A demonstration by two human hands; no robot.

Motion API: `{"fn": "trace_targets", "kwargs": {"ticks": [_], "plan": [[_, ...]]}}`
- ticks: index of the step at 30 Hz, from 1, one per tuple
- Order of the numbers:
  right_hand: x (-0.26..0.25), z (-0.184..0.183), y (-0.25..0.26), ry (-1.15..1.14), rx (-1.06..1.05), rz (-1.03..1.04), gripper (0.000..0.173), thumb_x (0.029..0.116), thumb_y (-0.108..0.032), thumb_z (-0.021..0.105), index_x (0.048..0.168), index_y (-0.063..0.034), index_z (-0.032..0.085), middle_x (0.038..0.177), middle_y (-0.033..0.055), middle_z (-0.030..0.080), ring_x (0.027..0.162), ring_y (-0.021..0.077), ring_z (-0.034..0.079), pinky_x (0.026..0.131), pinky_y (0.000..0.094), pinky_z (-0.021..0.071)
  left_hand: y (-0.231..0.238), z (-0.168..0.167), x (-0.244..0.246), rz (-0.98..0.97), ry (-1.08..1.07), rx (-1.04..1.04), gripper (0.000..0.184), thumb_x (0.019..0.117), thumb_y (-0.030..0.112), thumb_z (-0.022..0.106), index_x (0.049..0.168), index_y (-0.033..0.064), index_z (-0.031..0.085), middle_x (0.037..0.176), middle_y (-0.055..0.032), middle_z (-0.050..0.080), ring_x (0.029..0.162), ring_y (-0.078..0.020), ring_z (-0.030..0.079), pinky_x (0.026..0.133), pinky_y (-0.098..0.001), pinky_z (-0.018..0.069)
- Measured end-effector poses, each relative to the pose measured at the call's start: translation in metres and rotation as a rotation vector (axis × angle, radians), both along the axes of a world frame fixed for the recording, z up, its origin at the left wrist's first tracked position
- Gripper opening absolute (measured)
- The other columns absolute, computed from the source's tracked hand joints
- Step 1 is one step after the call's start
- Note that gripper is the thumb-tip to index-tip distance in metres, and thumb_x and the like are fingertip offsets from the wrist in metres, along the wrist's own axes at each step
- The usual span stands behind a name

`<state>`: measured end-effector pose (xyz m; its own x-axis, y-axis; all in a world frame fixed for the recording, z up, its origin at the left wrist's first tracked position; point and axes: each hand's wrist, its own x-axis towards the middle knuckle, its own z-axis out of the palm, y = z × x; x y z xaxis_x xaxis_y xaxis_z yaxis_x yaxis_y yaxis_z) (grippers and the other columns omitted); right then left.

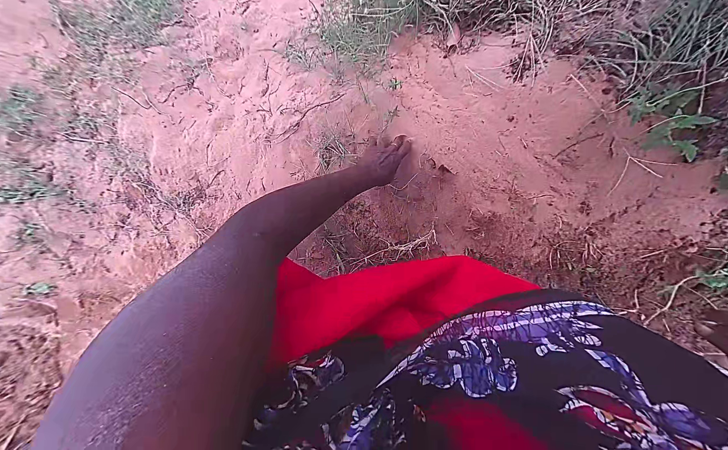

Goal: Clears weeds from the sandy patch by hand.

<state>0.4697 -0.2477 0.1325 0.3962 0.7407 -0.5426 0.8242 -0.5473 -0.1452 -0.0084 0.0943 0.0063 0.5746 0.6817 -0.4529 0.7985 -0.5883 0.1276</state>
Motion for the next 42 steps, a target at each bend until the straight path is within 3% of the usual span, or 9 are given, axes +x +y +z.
{"fn": "trace_targets", "kwargs": {"ticks": [2, 7, 12, 16, 21, 25, 30, 35, 42], "plan": [[0.038, -0.049, 0.034, -0.019, 0.297, 0.485, 0.041, 0.1017, -0.031, 0.058, 0.127, -0.0009, 0.066, 0.102, 0.0299, 0.071, 0.087, 0.0513, 0.069, 0.069, 0.0738, 0.0509, 0.011, 0.0, -0.014, -0.112, 0.104, -0.022, 0.059, 0.093, 0.003, 0.064, 0.148, -0.0002, 0.044, 0.145, -0.0257, 0.05, 0.135, -0.0457, 0.047, 0.104, -0.063, 0.0421], [-0.118, -0.008, 0.191, -0.098, -0.182, 0.885, 0.036, 0.1008, -0.018, 0.067, 0.136, -0.0106, 0.066, 0.116, 0.0214, 0.07, 0.107, 0.0438, 0.068, 0.087, 0.0621, 0.0532, 0.032, 0.003, -0.066, -0.502, 0.181, 0.107, 0.028, 0.0954, -0.006, 0.057, 0.122, -0.0008, 0.066, 0.12, -0.0238, 0.064, 0.123, -0.0431, 0.056, 0.107, -0.0583, 0.0394], [-0.251, -0.089, 0.269, 0.116, 0.041, 1.189, 0.044, 0.1007, -0.008, 0.064, 0.143, -0.0031, 0.056, 0.145, 0.0236, 0.056, 0.135, 0.0463, 0.053, 0.108, 0.0592, 0.0458, 0.062, 0.014, -0.103, -0.487, 0.184, 0.176, 0.03, 0.0985, -0.006, 0.052, 0.125, -0.0028, 0.064, 0.138, -0.024, 0.058, 0.134, -0.0433, 0.05, 0.114, -0.0582, 0.034], [-0.346, -0.149, 0.291, 0.186, 0.224, 1.146, 0.054, 0.098, 0.007, 0.054, 0.15, -0.0063, 0.05, 0.155, 0.0236, 0.048, 0.144, 0.0494, 0.041, 0.111, 0.0627, 0.0413, 0.072, 0.024, -0.129, -0.359, 0.197, 0.148, 0.05, 0.0981, -0.002, 0.052, 0.142, 0.0207, 0.059, 0.156, -0.014, 0.048, 0.149, -0.0421, 0.035, 0.118, -0.0721, 0.0203], [-0.377, -0.209, 0.28, 0.261, 0.537, 0.998, 0.032, 0.0988, -0.003, 0.059, 0.129, -0.0077, 0.07, 0.145, 0.0196, 0.059, 0.141, 0.0475, 0.046, 0.111, 0.0656, 0.0378, 0.083, 0.042, -0.178, 0.021, 0.077, 0.145, 0.037, 0.106, 0.024, 0.048, 0.14, 0.0202, 0.061, 0.149, -0.0135, 0.054, 0.137, -0.0425, 0.048, 0.106, -0.0679, 0.0354], [-0.388, -0.199, 0.273, 0.395, 0.421, 0.738, 0.026, 0.1063, -0.016, 0.054, 0.118, 0.003, 0.069, 0.114, 0.0277, 0.07, 0.115, 0.0483, 0.065, 0.1, 0.062, 0.0491, 0.094, 0.054, -0.216, 0.326, -0.187, 0.09, 0.038, 0.0998, 0.024, 0.06, 0.134, 0.0072, 0.064, 0.148, -0.0173, 0.055, 0.136, -0.04, 0.052, 0.11, -0.0625, 0.0405], [-0.401, -0.181, 0.247, 0.394, 0.289, 0.347, 0.034, 0.1106, -0.018, 0.044, 0.124, 0.0072, 0.063, 0.112, 0.034, 0.067, 0.111, 0.0511, 0.064, 0.097, 0.0679, 0.046, 0.099, 0.052, -0.206, 0.362, -0.158, 0.071, 0.033, 0.1017, 0.023, 0.058, 0.125, 0.0016, 0.067, 0.145, -0.021, 0.056, 0.135, -0.042, 0.052, 0.109, -0.0646, 0.0404], [-0.408, -0.157, 0.185, 0.637, 0.102, 0.373, 0.035, 0.1101, -0.017, 0.042, 0.112, 0.0085, 0.065, 0.087, 0.017, 0.064, 0.08, 0.0248, 0.061, 0.081, 0.044, 0.0497, 0.099, 0.047, -0.193, 0.406, -0.069, 0.054, 0.041, 0.1004, 0.021, 0.06, 0.14, 0.0081, 0.06, 0.149, -0.0183, 0.053, 0.138, -0.0427, 0.049, 0.107, -0.0689, 0.0399], [-0.388, -0.149, 0.336, 0.322, 0.525, 0.302, 0.048, 0.1007, -0.018, 0.065, 0.143, 0.0012, 0.054, 0.135, 0.0313, 0.057, 0.127, 0.0455, 0.056, 0.108, 0.057, 0.0446, 0.084, 0.018, -0.207, 0.757, 0.011, -0.076, 0.103, 0.0897, 0.041, 0.077, 0.166, 0.0167, 0.013, 0.174, -0.0113, 0.004, 0.146, -0.0563, 0.029, 0.097, -0.0819, 0.036]]}}
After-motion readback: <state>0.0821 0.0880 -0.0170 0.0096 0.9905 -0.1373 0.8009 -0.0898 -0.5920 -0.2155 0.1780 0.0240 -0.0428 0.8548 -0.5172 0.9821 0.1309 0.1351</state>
